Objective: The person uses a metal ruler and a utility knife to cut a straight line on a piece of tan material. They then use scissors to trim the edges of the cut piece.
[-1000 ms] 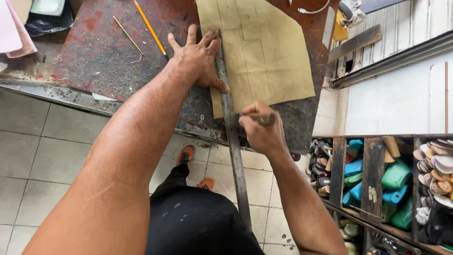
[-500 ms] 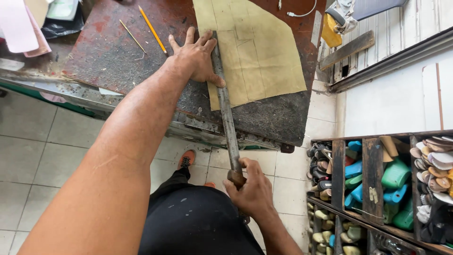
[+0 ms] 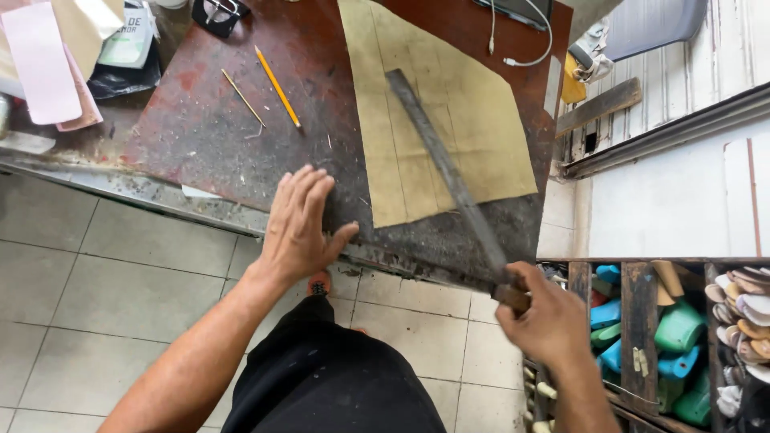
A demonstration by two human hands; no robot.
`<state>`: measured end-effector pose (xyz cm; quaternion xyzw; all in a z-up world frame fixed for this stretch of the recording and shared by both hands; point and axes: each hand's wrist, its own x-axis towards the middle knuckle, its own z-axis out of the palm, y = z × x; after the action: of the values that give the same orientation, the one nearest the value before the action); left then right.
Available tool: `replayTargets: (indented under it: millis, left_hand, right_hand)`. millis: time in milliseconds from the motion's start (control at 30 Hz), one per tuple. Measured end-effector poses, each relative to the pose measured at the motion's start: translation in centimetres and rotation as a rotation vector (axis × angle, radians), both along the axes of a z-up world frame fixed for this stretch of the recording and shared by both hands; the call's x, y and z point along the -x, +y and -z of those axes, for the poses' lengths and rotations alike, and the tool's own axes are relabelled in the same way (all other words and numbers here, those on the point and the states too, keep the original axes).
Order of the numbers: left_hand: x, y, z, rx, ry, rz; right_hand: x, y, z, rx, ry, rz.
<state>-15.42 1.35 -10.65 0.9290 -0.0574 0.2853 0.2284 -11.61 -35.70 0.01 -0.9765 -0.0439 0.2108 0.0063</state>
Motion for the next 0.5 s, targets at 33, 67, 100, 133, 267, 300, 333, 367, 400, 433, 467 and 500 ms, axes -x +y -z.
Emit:
replayTargets:
  millis: [33, 67, 100, 133, 267, 300, 333, 367, 400, 433, 467, 500]
  left_hand:
    - [0.3, 0.2, 0.1, -0.026, 0.013, 0.015]
    - [0.4, 0.3, -0.2, -0.016, 0.016, 0.018]
    - [0.4, 0.3, -0.5, -0.009, 0.016, 0.027]
    - [0.3, 0.4, -0.8, -0.004, 0.013, 0.036]
    - [-0.4, 0.3, 0.6, -0.014, -0.056, -0.024]
    - [-0.6, 0.3, 0.7, -0.016, -0.06, -0.027]
    - [-0.4, 0.1, 0.8, -0.019, -0.059, -0.034]
    - [-0.3, 0.0, 0.5, -0.012, -0.052, -0.04]
    - [-0.4, 0.0, 0.1, -0.009, -0.023, -0.039]
    - [-0.4, -0.1, -0.4, -0.006, 0.006, -0.038]
    - [-0.6, 0.0, -0.6, -0.008, 0.005, -0.045]
    - [-0.7, -0.1, -0.9, -0.006, 0.026, -0.058]
  right_hand:
    - [-1.4, -0.2, -0.3, 0.084, 0.067, 0.007]
    - [-2.5, -1.3, 0.7, 0.094, 0.07, 0.009]
    - [-3.5, -2.4, 1.7, 0.072, -0.021, -0.034]
    - [-4.6, -3.6, 2.6, 0.049, -0.116, -0.077]
    - [-7.8, -4.2, 3.3, -0.032, -0.296, -0.098]
    - [-8.8, -4.1, 3.2, -0.048, -0.291, -0.093]
    - [-9.6, -4.1, 3.1, -0.065, -0.28, -0.091]
    - [-10.3, -4.0, 3.1, -0.06, -0.273, -0.098]
    - [-11.3, -3.9, 3.1, -0.072, -0.282, -0.097]
    - [-12.3, -3.9, 3.1, -0.084, -0.291, -0.096]
    - [-13.7, -4.5, 3.9, -0.088, -0.292, -0.103]
    - [-15.0, -5.3, 4.6, -0.063, -0.278, -0.089]
